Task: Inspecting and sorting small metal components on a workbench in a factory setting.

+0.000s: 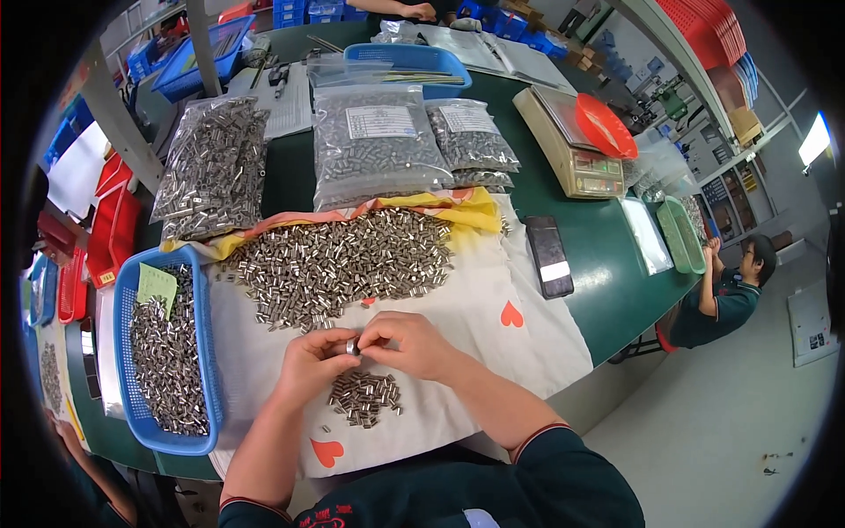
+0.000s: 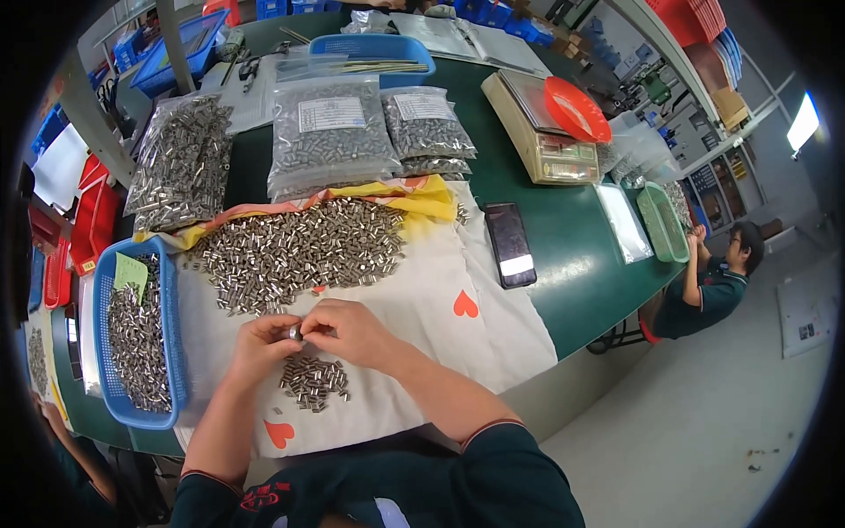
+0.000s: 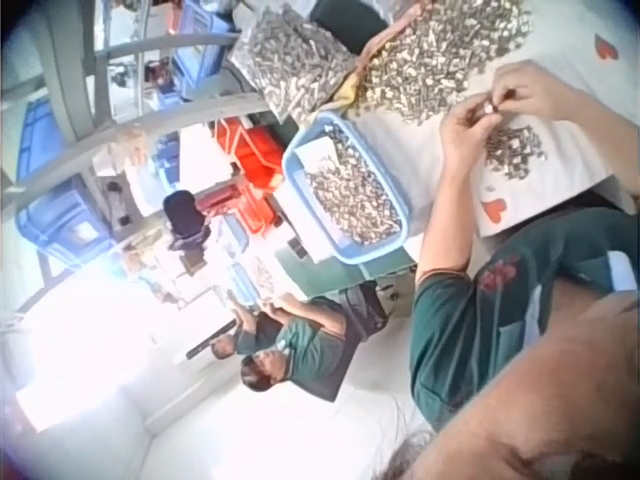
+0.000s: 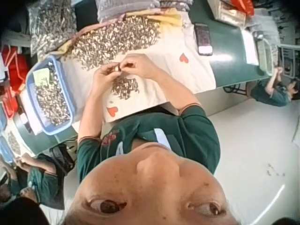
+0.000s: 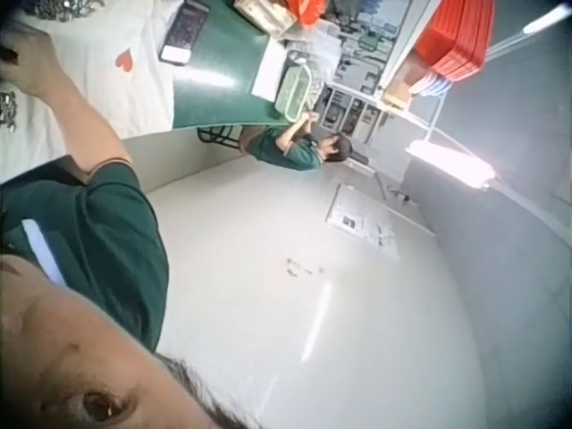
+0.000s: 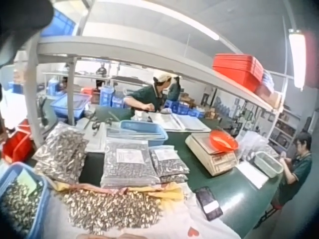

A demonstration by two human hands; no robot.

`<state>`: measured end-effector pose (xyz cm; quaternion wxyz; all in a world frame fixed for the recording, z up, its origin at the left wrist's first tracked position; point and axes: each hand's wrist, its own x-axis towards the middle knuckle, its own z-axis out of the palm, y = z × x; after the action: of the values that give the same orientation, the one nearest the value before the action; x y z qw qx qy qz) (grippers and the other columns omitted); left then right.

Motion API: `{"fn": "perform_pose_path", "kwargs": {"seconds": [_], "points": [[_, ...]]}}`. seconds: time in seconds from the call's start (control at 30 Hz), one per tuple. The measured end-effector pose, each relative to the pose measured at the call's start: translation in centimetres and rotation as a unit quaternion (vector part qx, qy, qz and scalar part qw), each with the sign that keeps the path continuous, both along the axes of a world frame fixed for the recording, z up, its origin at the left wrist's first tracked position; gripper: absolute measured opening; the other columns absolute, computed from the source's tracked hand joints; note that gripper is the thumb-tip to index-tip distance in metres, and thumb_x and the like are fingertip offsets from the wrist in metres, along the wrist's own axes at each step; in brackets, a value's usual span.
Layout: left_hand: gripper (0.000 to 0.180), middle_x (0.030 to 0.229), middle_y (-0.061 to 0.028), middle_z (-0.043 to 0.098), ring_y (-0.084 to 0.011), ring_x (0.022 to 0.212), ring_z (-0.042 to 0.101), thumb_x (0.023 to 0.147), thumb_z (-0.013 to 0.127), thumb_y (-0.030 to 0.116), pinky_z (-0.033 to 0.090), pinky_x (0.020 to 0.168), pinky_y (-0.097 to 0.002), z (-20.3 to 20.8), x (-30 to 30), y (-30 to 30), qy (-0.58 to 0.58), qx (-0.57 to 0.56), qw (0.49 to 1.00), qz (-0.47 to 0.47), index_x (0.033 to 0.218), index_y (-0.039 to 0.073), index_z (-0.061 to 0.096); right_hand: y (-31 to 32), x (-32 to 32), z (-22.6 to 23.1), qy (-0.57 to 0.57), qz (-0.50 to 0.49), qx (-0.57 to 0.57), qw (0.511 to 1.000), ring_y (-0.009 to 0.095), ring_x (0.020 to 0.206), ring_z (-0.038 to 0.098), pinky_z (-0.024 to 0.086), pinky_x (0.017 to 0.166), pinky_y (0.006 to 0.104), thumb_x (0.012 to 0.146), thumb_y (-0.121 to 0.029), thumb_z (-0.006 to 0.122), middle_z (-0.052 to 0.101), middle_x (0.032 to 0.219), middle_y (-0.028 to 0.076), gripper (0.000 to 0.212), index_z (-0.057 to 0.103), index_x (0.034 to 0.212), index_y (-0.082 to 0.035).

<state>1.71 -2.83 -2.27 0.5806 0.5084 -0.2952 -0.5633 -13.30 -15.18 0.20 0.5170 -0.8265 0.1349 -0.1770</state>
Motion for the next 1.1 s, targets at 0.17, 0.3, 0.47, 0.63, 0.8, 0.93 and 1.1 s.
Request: {"fn": "perform_pose_path", "kwargs": {"seconds": [0.17, 0.3, 0.47, 0.63, 0.8, 0.93, 1.1], "points": [[0.033, 0.09, -0.0078, 0.06, -0.0126, 0.079, 0.058, 0.072, 0.062, -0.007, 0.049, 0.07, -0.0233, 0.4, 0.1, 0.7, 0.01, -0.004, 1.0, 0.029, 0.104, -0.003, 0.055, 1.5, 0.9, 0.8, -0.02, -0.026, -0.151, 0.988, 0.022, 0.068, 0.056, 0.046, 0.06, 0.0296, 0.071, -0.005, 0.06, 0.058, 0.078, 0.006, 0.01, 0.06, 0.081, -0.006], [0.033, 0.091, -0.0088, 0.061, -0.0114, 0.08, 0.059, 0.073, 0.061, -0.007, 0.049, 0.071, -0.0221, 0.2, 0.0, 0.3, 0.005, 0.0, 0.999, 0.035, 0.105, -0.005, 0.054, 2.5, 0.4, 1.1, -0.047, -0.09, -0.188, 0.977, 0.025, 0.07, 0.055, 0.046, 0.06, 0.0335, 0.072, -0.003, 0.057, 0.056, 0.076, 0.008, 0.008, 0.057, 0.079, -0.005], [0.032, 0.089, -0.0086, 0.062, -0.0113, 0.08, 0.059, 0.073, 0.064, -0.003, 0.049, 0.07, -0.022, 0.8, -0.1, 0.4, -0.012, 0.02, 1.0, -0.015, 0.104, -0.005, 0.055, 2.2, 0.0, 1.0, 0.014, -0.064, -0.145, 0.987, 0.023, 0.067, 0.057, 0.047, 0.058, 0.0304, 0.07, -0.003, 0.06, 0.059, 0.074, 0.008, 0.008, 0.059, 0.077, -0.005], [0.031, 0.084, -0.0056, 0.063, -0.0071, 0.075, 0.058, 0.071, 0.068, 0.002, 0.048, 0.067, -0.0198, 0.6, -0.7, 0.6, -0.056, 0.036, 0.998, -0.006, 0.1, -0.002, 0.059, 3.4, 0.1, 1.2, 0.01, -0.086, -0.202, 0.976, 0.025, 0.067, 0.056, 0.046, 0.058, 0.0326, 0.069, -0.004, 0.059, 0.058, 0.075, 0.009, 0.008, 0.057, 0.077, -0.005], [0.034, 0.084, -0.0039, 0.064, -0.0056, 0.073, 0.056, 0.071, 0.07, 0.009, 0.047, 0.066, -0.0211, 0.5, -0.6, 0.1, -0.097, 0.033, 0.995, -0.023, 0.102, 0.002, 0.06, 2.8, -0.2, 1.7, 0.062, -0.104, -0.107, 0.987, 0.021, 0.063, 0.057, 0.046, 0.056, 0.0295, 0.068, -0.002, 0.059, 0.058, 0.072, 0.009, 0.008, 0.058, 0.076, -0.003], [0.035, 0.082, -0.0042, 0.064, -0.0066, 0.071, 0.057, 0.069, 0.071, 0.015, 0.046, 0.065, -0.0218, 1.1, -0.5, 0.3, -0.173, 0.04, 0.984, -0.017, 0.101, 0.004, 0.061, 3.2, -0.2, 1.3, 0.071, -0.107, -0.152, 0.98, 0.019, 0.063, 0.058, 0.046, 0.056, 0.0262, 0.068, 0.0, 0.06, 0.058, 0.071, 0.009, 0.008, 0.058, 0.076, -0.002], [0.038, 0.081, -0.0077, 0.064, -0.0118, 0.07, 0.059, 0.066, 0.072, 0.019, 0.047, 0.066, -0.0237, 1.3, -0.2, 0.9, -0.259, 0.006, 0.966, -0.016, 0.098, 0.003, 0.062, 4.6, 0.5, 0.9, 0.056, -0.147, -0.171, 0.973, 0.022, 0.061, 0.057, 0.046, 0.056, 0.0305, 0.068, -0.001, 0.061, 0.057, 0.07, 0.009, 0.008, 0.057, 0.074, -0.003]]}}
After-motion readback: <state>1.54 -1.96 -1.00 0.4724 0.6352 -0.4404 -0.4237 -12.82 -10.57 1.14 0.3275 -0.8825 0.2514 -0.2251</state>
